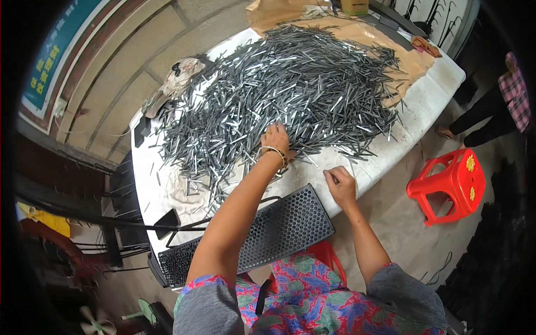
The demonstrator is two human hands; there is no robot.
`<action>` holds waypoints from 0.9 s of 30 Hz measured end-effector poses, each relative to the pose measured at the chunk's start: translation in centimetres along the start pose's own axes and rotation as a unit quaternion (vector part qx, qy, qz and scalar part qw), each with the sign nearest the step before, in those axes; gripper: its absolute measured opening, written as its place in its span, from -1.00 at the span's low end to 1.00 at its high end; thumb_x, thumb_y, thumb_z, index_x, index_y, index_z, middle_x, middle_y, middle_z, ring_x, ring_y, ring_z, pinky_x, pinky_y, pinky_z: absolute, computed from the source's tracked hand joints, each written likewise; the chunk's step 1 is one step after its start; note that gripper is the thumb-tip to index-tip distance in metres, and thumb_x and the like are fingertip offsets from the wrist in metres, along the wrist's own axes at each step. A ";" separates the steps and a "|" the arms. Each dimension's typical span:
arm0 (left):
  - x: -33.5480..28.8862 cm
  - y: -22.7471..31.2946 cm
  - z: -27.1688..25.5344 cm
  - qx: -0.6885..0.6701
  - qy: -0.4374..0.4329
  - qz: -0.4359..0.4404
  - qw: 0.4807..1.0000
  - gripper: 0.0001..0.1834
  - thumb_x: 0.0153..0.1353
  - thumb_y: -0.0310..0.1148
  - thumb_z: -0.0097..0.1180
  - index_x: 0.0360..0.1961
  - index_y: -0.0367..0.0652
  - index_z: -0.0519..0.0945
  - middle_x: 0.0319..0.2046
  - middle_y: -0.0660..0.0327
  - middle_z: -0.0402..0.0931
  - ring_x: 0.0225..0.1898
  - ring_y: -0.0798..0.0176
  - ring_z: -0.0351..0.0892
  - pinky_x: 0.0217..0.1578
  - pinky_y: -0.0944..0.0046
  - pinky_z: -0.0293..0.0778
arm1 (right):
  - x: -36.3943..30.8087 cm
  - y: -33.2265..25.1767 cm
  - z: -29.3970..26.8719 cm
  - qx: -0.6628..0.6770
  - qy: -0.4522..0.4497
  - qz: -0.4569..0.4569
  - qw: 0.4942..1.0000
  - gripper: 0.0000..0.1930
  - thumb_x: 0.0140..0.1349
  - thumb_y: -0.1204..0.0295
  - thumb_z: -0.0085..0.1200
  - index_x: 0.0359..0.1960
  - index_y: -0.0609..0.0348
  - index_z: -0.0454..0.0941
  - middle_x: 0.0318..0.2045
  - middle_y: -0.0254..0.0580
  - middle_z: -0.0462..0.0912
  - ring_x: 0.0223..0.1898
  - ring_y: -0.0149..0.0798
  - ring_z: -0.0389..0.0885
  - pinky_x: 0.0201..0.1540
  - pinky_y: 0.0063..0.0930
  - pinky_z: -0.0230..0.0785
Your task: The person picks up small metal pins one by one from a pile and arranges them into a grid-like perforated tray by hand.
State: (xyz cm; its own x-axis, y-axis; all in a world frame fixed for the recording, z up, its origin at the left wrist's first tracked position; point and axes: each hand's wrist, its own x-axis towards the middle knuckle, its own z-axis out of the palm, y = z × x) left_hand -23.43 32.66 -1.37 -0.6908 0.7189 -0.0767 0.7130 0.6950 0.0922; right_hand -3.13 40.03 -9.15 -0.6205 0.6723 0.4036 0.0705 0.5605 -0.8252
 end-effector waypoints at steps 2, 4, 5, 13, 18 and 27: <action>2.3 -1.4 1.4 0.008 -0.037 -0.057 0.998 0.32 -0.44 0.02 0.49 0.28 -0.33 -0.05 0.21 -0.03 0.08 0.26 -0.05 0.09 0.19 -0.02 0.12 | 0.0 -0.4 0.4 0.011 0.006 -0.004 1.000 -0.92 0.08 0.51 0.16 -0.49 0.25 0.55 -0.51 -0.16 0.52 -0.60 -0.24 0.49 -0.54 -0.43 0.32; 3.5 -1.5 1.5 0.004 -0.047 -0.071 0.996 0.33 -0.49 0.03 0.50 0.26 -0.32 -0.01 0.21 -0.04 0.07 0.27 -0.05 0.08 0.19 -0.01 0.10 | 0.1 -0.2 0.2 0.007 0.009 0.003 1.000 -0.92 0.07 0.52 0.17 -0.50 0.25 0.54 -0.52 -0.16 0.51 -0.61 -0.24 0.48 -0.55 -0.43 0.32; 4.2 -1.8 2.0 0.008 -0.037 -0.076 0.996 0.30 -0.53 0.04 0.51 0.22 -0.31 0.05 0.18 -0.03 0.11 0.25 -0.04 0.12 0.18 0.01 0.12 | 0.1 -0.3 0.2 0.007 0.007 0.009 1.000 -0.92 0.07 0.52 0.17 -0.50 0.25 0.54 -0.52 -0.17 0.51 -0.62 -0.24 0.48 -0.56 -0.43 0.31; 5.4 -1.2 1.8 0.016 -0.053 -0.078 0.995 -0.03 -0.51 -0.04 0.53 -0.07 -0.28 0.30 -0.03 -0.02 0.26 0.08 -0.10 0.32 0.09 0.08 0.26 | 0.0 0.3 0.2 0.013 0.009 0.022 1.000 -0.92 0.07 0.52 0.18 -0.49 0.25 0.54 -0.53 -0.19 0.51 -0.64 -0.27 0.47 -0.58 -0.44 0.30; 5.7 -2.5 2.8 -0.010 -0.048 -0.089 0.995 -0.08 -0.46 -0.08 0.52 -0.07 -0.30 0.31 -0.02 -0.09 0.24 0.05 -0.18 0.33 0.10 0.08 0.30 | 0.2 0.0 0.4 0.009 0.005 0.022 1.000 -0.93 0.07 0.52 0.17 -0.48 0.25 0.54 -0.52 -0.18 0.51 -0.62 -0.25 0.48 -0.57 -0.44 0.30; 6.1 -4.3 3.9 -0.016 -0.082 -0.053 0.995 -0.24 -0.28 -0.14 0.42 -0.06 -0.30 0.37 -0.05 -0.15 0.34 0.00 -0.14 0.41 0.00 0.09 0.42 | 0.1 0.3 0.4 -0.006 0.005 0.017 1.000 -0.92 0.07 0.52 0.16 -0.49 0.24 0.54 -0.52 -0.16 0.51 -0.59 -0.21 0.49 -0.55 -0.41 0.31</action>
State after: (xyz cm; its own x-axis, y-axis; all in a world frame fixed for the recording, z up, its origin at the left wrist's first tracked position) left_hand -30.24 34.05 -6.13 -0.7310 0.6357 -0.2482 0.6318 0.7679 0.1061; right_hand -3.49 40.01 -9.54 -0.6099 0.6962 0.3785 0.1019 0.5425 -0.8338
